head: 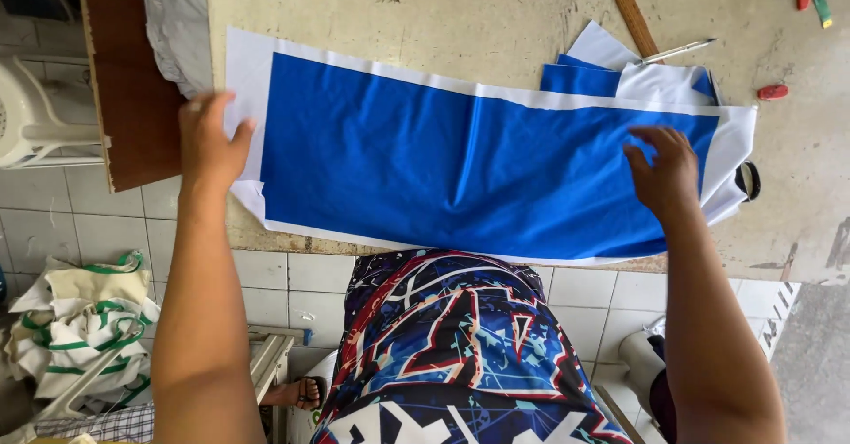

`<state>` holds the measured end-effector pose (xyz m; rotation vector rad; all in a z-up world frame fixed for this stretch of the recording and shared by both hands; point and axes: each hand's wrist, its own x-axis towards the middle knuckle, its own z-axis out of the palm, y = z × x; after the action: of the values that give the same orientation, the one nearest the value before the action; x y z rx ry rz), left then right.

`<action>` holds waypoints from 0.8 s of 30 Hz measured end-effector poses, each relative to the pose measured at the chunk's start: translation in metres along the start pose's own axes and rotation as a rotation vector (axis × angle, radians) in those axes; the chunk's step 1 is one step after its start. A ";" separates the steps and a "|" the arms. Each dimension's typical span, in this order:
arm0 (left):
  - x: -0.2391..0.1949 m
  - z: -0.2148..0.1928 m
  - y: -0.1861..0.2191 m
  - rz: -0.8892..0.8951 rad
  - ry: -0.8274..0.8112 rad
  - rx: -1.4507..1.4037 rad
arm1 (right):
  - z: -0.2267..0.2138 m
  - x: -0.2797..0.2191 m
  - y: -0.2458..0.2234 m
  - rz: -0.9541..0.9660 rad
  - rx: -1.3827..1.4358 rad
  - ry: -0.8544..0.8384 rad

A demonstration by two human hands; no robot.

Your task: Marking fabric with a ruler and pen before cutting it into specific shapes using scissors on a workshop table.

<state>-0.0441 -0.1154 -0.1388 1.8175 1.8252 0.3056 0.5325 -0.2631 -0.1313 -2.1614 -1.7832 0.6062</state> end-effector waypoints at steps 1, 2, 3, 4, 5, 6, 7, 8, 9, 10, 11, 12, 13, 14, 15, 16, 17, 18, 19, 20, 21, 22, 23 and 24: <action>0.018 0.009 0.007 0.000 -0.008 -0.002 | 0.005 0.013 -0.006 0.007 -0.003 -0.004; 0.034 0.017 0.012 0.115 0.015 0.022 | 0.011 0.028 -0.013 -0.054 0.014 -0.003; 0.051 0.025 0.016 0.229 0.037 0.045 | 0.018 0.044 -0.021 -0.116 0.032 -0.003; 0.060 0.028 0.025 0.223 0.033 0.046 | 0.022 0.054 -0.027 -0.115 0.033 -0.011; 0.070 0.032 0.033 0.160 -0.011 0.029 | 0.027 0.064 -0.034 -0.105 0.003 -0.058; 0.082 0.037 0.043 0.102 -0.055 0.008 | 0.029 0.075 -0.039 -0.092 -0.030 -0.103; 0.088 0.041 0.040 0.099 -0.061 0.005 | 0.034 0.078 -0.034 -0.089 -0.032 -0.108; 0.096 0.044 0.038 0.101 -0.022 0.016 | 0.038 0.083 -0.029 -0.063 -0.084 -0.138; 0.104 0.047 0.036 0.103 0.017 0.027 | 0.043 0.089 -0.024 -0.037 -0.135 -0.168; 0.110 0.048 0.031 0.100 0.016 0.026 | 0.041 0.091 -0.022 -0.038 -0.137 -0.170; 0.115 0.048 0.026 0.113 -0.019 -0.007 | 0.039 0.094 -0.019 -0.024 -0.114 -0.210; 0.115 0.048 0.018 0.118 -0.060 -0.036 | 0.039 0.092 -0.018 -0.009 -0.088 -0.260; 0.118 0.047 0.013 0.107 -0.066 -0.034 | 0.040 0.089 -0.014 -0.010 -0.085 -0.272; 0.121 0.046 0.008 0.199 -0.028 -0.010 | 0.039 0.087 -0.010 -0.065 -0.088 -0.223; 0.124 0.045 0.004 0.292 0.009 0.013 | 0.038 0.084 -0.006 -0.120 -0.090 -0.173; 0.127 0.043 -0.001 0.291 0.013 0.014 | 0.039 0.085 -0.001 -0.124 -0.090 -0.172; 0.129 0.040 -0.005 0.354 0.067 0.038 | 0.039 0.085 0.005 -0.193 -0.094 -0.116; 0.131 0.039 -0.009 0.419 0.118 0.061 | 0.038 0.083 0.011 -0.259 -0.098 -0.060; 0.129 0.032 -0.005 0.420 0.121 0.061 | 0.031 0.084 0.004 -0.261 -0.098 -0.058; 0.127 0.026 -0.002 0.453 0.157 0.050 | 0.024 0.084 -0.003 -0.202 -0.043 -0.110; 0.124 0.019 0.001 0.486 0.192 0.039 | 0.016 0.083 -0.010 -0.143 0.013 -0.161; 0.121 0.014 0.004 0.489 0.198 0.039 | 0.008 0.080 -0.017 -0.146 0.012 -0.157; 0.118 0.008 0.007 0.510 0.193 0.013 | 0.001 0.077 -0.023 -0.122 0.025 -0.150; 0.112 0.000 0.006 0.524 0.188 -0.009 | -0.004 0.074 -0.032 -0.101 0.041 -0.149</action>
<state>-0.0322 -0.0056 -0.1593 2.3065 1.4245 0.6940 0.5181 -0.1843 -0.1233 -2.0321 -1.9239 0.7900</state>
